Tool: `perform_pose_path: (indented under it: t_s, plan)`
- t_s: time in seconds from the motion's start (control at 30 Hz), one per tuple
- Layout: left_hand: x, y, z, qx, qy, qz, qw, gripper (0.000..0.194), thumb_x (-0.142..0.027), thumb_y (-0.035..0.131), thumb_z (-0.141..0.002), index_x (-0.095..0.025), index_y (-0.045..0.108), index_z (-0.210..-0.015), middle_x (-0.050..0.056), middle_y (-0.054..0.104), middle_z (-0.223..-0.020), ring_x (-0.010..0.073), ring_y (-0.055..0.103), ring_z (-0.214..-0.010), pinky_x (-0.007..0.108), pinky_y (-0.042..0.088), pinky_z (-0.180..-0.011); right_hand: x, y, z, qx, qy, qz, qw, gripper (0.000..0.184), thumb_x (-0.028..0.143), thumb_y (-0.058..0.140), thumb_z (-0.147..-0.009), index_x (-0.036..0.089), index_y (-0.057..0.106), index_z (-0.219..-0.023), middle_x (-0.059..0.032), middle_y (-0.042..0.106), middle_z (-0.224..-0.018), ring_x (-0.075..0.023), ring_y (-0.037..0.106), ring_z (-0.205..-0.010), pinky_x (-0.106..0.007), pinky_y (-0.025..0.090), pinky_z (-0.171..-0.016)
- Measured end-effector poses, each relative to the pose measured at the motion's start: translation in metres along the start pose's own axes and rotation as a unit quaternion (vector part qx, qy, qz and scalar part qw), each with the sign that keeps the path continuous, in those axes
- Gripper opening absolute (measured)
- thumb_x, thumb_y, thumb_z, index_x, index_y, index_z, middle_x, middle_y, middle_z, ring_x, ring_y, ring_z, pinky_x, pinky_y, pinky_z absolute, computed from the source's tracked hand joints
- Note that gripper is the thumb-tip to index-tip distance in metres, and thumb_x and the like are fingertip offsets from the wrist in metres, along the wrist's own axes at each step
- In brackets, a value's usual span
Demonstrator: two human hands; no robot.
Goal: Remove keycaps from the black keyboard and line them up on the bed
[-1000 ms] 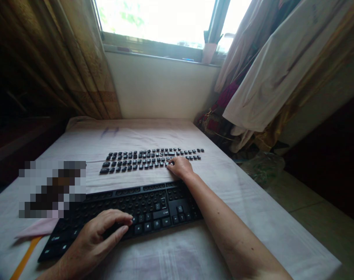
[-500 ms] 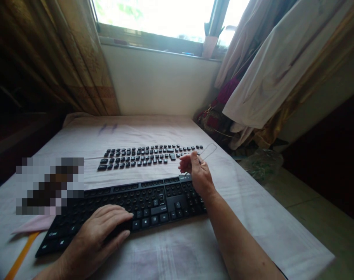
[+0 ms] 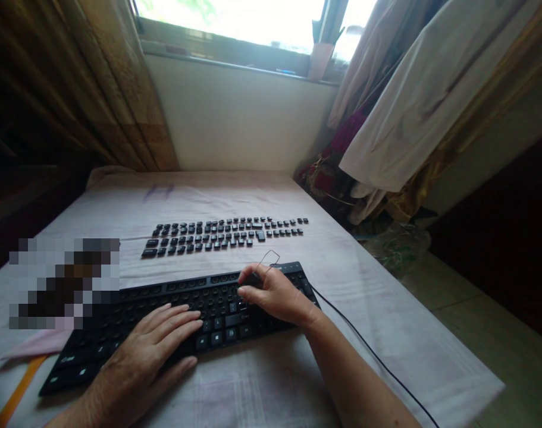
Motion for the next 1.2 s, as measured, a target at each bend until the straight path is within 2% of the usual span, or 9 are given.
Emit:
perform_pose_path:
  t_s: [0.13, 0.3, 0.43, 0.63, 0.8, 1.07, 1.2]
  plan:
    - [-0.001, -0.001, 0.0, -0.003, -0.002, -0.006, 1.0, 0.044, -0.028, 0.066, -0.085, -0.024, 0.061, -0.129, 0.007, 0.07, -0.128, 0.0303, 0.064, -0.118, 0.053, 0.048, -0.103, 0.006, 0.004, 0.003, 0.042, -0.042, 0.07, 0.996, 0.009, 0.015, 0.065, -0.08, 0.02, 0.067, -0.088, 0.0006, 0.067, -0.082, -0.0157, 0.064, -0.078, -0.028, 0.053, -0.073]
    - [-0.004, -0.003, -0.001, -0.003, 0.0, -0.005, 1.0, 0.044, -0.025, 0.065, -0.084, -0.023, 0.06, -0.128, 0.007, 0.069, -0.128, 0.0305, 0.063, -0.118, 0.053, 0.049, -0.102, 0.014, 0.007, 0.002, 0.06, -0.107, 0.086, 0.989, 0.01, 0.015, 0.065, -0.084, 0.021, 0.073, -0.087, -0.002, 0.071, -0.087, -0.017, 0.067, -0.084, -0.03, 0.053, -0.081]
    - [-0.004, -0.003, -0.001, -0.005, 0.002, -0.009, 1.0, 0.044, -0.026, 0.066, -0.084, -0.023, 0.06, -0.127, 0.007, 0.07, -0.127, 0.03, 0.063, -0.117, 0.052, 0.048, -0.102, 0.025, 0.006, 0.005, 0.045, -0.164, 0.101, 0.98, 0.011, 0.019, 0.066, -0.087, 0.02, 0.076, -0.091, -0.0042, 0.074, -0.089, -0.0172, 0.069, -0.085, -0.03, 0.054, -0.082]
    - [-0.005, -0.004, -0.002, -0.009, -0.002, -0.011, 1.0, 0.042, -0.024, 0.064, -0.085, -0.023, 0.06, -0.127, 0.007, 0.07, -0.126, 0.0287, 0.064, -0.117, 0.05, 0.048, -0.103, 0.034, 0.011, 0.011, 0.048, -0.209, 0.128, 0.968, 0.013, 0.022, 0.063, -0.091, 0.019, 0.075, -0.094, -0.0063, 0.076, -0.088, -0.0175, 0.07, -0.081, -0.029, 0.056, -0.076]
    - [-0.006, -0.005, -0.003, -0.005, 0.002, -0.013, 1.0, 0.042, -0.024, 0.064, -0.085, -0.022, 0.058, -0.127, 0.008, 0.069, -0.127, 0.0293, 0.063, -0.118, 0.052, 0.049, -0.101, 0.035, 0.013, 0.013, 0.034, -0.221, 0.172, 0.959, 0.012, 0.021, 0.062, -0.091, 0.018, 0.074, -0.094, -0.0068, 0.076, -0.085, -0.0178, 0.071, -0.078, -0.029, 0.055, -0.074]
    - [-0.007, -0.005, -0.003, -0.01, 0.0, -0.002, 1.0, 0.041, -0.024, 0.063, -0.086, -0.021, 0.059, -0.127, 0.008, 0.069, -0.127, 0.0289, 0.063, -0.118, 0.051, 0.047, -0.103, 0.035, 0.021, 0.012, 0.016, -0.249, 0.185, 0.951, 0.01, 0.02, 0.06, -0.092, 0.018, 0.07, -0.092, -0.0061, 0.074, -0.085, -0.0172, 0.071, -0.079, -0.027, 0.055, -0.075]
    - [-0.008, -0.005, -0.003, -0.005, 0.002, -0.003, 1.0, 0.042, -0.024, 0.065, -0.085, -0.021, 0.058, -0.127, 0.008, 0.069, -0.127, 0.0297, 0.062, -0.118, 0.053, 0.048, -0.102, 0.026, 0.024, 0.01, 0.03, -0.204, 0.212, 0.955, 0.009, 0.018, 0.058, -0.093, 0.019, 0.067, -0.092, -0.0046, 0.075, -0.085, -0.0174, 0.071, -0.078, -0.027, 0.055, -0.073]
Point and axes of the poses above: each hand's wrist, its own z-axis away from the middle knuckle, its own y-axis out of the palm, x = y × z, the point moved 7 cm from there along -z, towards the middle knuckle
